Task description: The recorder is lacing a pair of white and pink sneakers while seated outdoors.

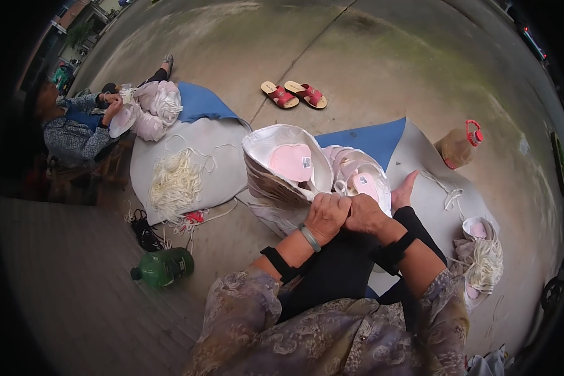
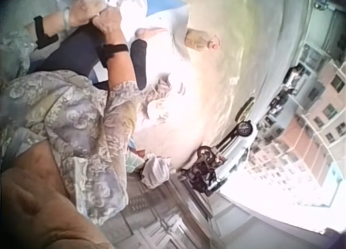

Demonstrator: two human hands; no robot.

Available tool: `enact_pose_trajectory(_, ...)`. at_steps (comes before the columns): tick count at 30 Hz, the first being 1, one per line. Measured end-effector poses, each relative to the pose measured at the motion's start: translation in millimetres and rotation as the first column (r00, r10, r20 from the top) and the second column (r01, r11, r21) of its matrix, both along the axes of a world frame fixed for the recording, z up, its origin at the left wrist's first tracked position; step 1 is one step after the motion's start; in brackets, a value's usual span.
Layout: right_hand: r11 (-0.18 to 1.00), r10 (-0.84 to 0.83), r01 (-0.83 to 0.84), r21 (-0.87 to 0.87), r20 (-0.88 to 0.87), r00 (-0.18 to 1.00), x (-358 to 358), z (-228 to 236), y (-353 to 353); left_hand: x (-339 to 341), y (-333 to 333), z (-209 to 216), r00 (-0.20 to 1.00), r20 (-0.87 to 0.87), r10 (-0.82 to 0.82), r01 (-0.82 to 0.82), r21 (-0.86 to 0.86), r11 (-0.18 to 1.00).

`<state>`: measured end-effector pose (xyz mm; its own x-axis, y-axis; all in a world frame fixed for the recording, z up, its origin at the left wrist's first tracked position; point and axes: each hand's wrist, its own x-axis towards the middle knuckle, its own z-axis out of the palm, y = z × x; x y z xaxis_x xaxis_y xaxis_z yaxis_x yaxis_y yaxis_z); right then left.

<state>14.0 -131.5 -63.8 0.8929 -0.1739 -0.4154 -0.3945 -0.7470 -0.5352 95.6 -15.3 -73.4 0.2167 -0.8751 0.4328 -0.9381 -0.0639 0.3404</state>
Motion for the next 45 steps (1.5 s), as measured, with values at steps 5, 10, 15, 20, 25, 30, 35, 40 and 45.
enact_pose_trajectory(5, 0.84, -0.42, 0.372, 0.395, 0.04, 0.907, -2.6, -9.7, 0.0, -3.0, 6.3, 2.5, 0.998, -0.058, 0.02, -0.021, -0.019, 1.0)
enact_pose_trajectory(10, 0.676, -0.516, 0.439, 0.591, -0.045, 0.856, 0.3, 0.2, -5.3, -2.3, 11.6, -7.3, 0.997, -0.081, -0.007, -0.009, -0.193, 0.981)
enact_pose_trajectory(15, 0.453, -0.528, 0.462, 0.762, -0.189, 0.828, 0.6, 4.9, -10.2, -24.4, 25.5, -27.4, 0.832, -0.552, 0.057, -0.153, -0.13, 0.98)
enact_pose_trajectory(20, 0.219, -0.66, 0.532, 0.818, -0.277, 0.698, -2.7, 18.2, -13.9, -3.8, 69.4, -63.4, 0.646, -0.749, 0.144, 0.006, 0.193, 0.981)
enact_pose_trajectory(25, 0.263, -0.715, 0.563, 0.784, -0.234, 0.659, -12.4, 30.5, -42.5, 26.4, 127.4, -69.5, 0.762, -0.629, 0.152, 0.124, 0.373, 0.919)
enact_pose_trajectory(30, 0.461, -0.644, 0.527, 0.714, -0.139, 0.752, -28.0, 17.7, -61.8, 65.3, 125.2, -53.4, 0.945, -0.319, 0.075, 0.063, 0.401, 0.914)
enact_pose_trajectory(35, 0.54, -0.718, 0.589, 0.602, -0.035, 0.695, -0.2, 36.7, -59.1, 100.5, 96.9, -14.5, 0.994, -0.099, 0.045, -0.022, 0.221, 0.975)
enact_pose_trajectory(40, 0.479, -0.677, 0.405, 0.779, 0.034, 0.735, 24.9, 36.6, -73.7, 119.6, 97.2, 54.9, 0.988, 0.138, 0.071, -0.08, 0.064, 0.995)
enact_pose_trajectory(45, 0.454, -0.579, 0.294, 0.841, 0.028, 0.815, 27.9, 57.5, -68.3, 81.9, 115.0, 118.0, 0.981, 0.191, -0.023, 0.031, -0.039, 0.999)
